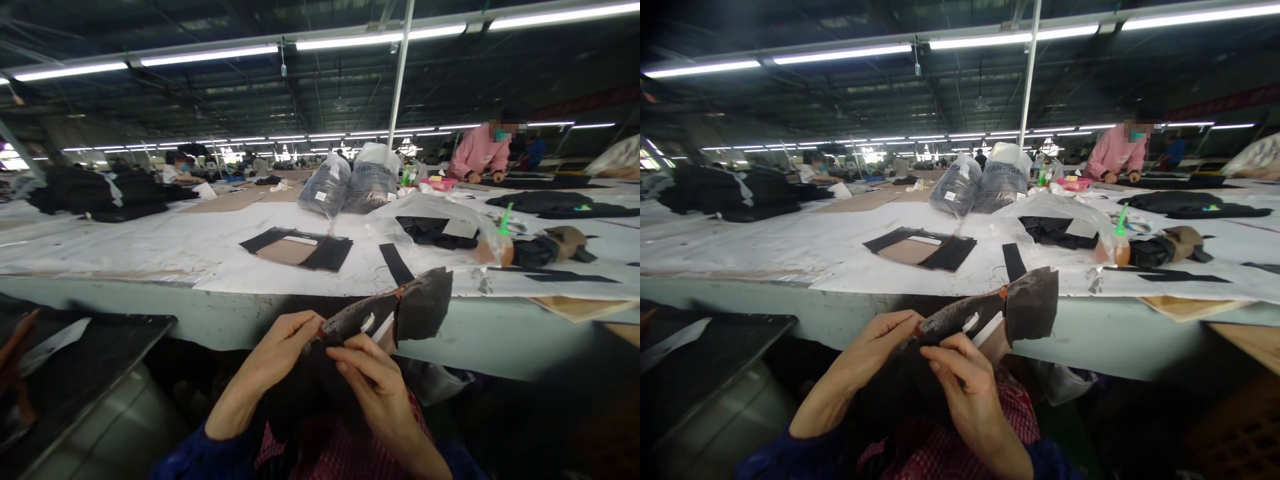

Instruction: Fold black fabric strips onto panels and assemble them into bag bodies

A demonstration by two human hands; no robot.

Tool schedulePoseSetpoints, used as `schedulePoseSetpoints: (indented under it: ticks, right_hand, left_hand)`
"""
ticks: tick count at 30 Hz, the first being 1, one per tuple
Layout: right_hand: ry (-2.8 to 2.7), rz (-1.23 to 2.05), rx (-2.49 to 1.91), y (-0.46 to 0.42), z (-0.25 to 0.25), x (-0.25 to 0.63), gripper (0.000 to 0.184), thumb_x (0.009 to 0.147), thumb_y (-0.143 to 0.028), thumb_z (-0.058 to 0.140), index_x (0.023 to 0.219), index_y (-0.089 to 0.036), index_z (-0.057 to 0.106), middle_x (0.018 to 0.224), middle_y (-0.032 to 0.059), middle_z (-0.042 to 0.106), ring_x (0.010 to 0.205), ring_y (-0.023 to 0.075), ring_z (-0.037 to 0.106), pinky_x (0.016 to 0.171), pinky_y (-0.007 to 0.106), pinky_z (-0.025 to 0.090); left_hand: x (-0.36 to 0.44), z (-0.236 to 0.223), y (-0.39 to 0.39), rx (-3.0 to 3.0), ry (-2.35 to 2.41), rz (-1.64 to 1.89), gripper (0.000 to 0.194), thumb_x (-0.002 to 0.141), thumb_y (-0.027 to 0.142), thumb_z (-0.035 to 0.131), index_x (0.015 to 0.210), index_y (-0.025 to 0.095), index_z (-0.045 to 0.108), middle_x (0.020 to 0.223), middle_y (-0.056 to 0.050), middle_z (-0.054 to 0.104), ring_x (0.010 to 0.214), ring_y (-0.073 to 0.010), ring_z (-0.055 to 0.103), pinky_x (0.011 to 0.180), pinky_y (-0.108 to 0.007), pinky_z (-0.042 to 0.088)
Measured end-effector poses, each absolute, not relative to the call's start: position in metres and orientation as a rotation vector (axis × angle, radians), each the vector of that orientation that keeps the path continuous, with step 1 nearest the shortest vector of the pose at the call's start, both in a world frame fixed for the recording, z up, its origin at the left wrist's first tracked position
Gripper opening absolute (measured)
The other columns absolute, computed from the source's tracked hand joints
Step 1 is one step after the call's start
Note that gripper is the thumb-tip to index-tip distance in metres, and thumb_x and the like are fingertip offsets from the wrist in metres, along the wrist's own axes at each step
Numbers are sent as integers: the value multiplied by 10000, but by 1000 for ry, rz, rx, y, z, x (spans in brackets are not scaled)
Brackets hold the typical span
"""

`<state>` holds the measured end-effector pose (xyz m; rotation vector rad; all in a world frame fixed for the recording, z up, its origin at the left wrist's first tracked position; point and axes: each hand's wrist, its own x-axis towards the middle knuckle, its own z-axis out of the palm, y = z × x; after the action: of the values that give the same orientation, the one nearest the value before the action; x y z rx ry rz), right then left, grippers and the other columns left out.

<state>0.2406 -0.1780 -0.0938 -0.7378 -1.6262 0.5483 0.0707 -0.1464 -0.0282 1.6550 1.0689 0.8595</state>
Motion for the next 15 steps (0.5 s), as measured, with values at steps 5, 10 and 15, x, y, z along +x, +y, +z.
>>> schedulePoseSetpoints:
  ticks: [5, 10, 15]
  right_hand:
    - [-1642, 489, -731, -177, -92, 242, 266, 902, -123, 582, 1061, -258, 746, 881, 45, 631, 802, 160, 617, 643, 230, 513]
    - [-1677, 465, -703, -177, -86, 242, 285, 902, -108, 578, 1073, -262, 746, 871, 40, 638, 773, 145, 625, 618, 209, 516]
    - [-1692, 455, -710, -176, -85, 242, 274, 907, -116, 568, 1060, -253, 750, 869, 46, 647, 770, 153, 635, 622, 220, 529]
  left_hand:
    - [70, -27, -149, 1639, 1056, 857, 374, 912, 448, 442, 734, 156, 592, 715, -7, 547, 648, -128, 437, 536, -218, 333]
    - [69, -27, -149, 1673, 1038, 843, 378, 913, 457, 442, 712, 160, 562, 710, 5, 529, 656, -124, 431, 552, -214, 338]
    - [69, -26, -152, 1690, 1062, 850, 399, 921, 475, 428, 716, 163, 565, 720, -4, 551, 685, -138, 467, 587, -218, 372]
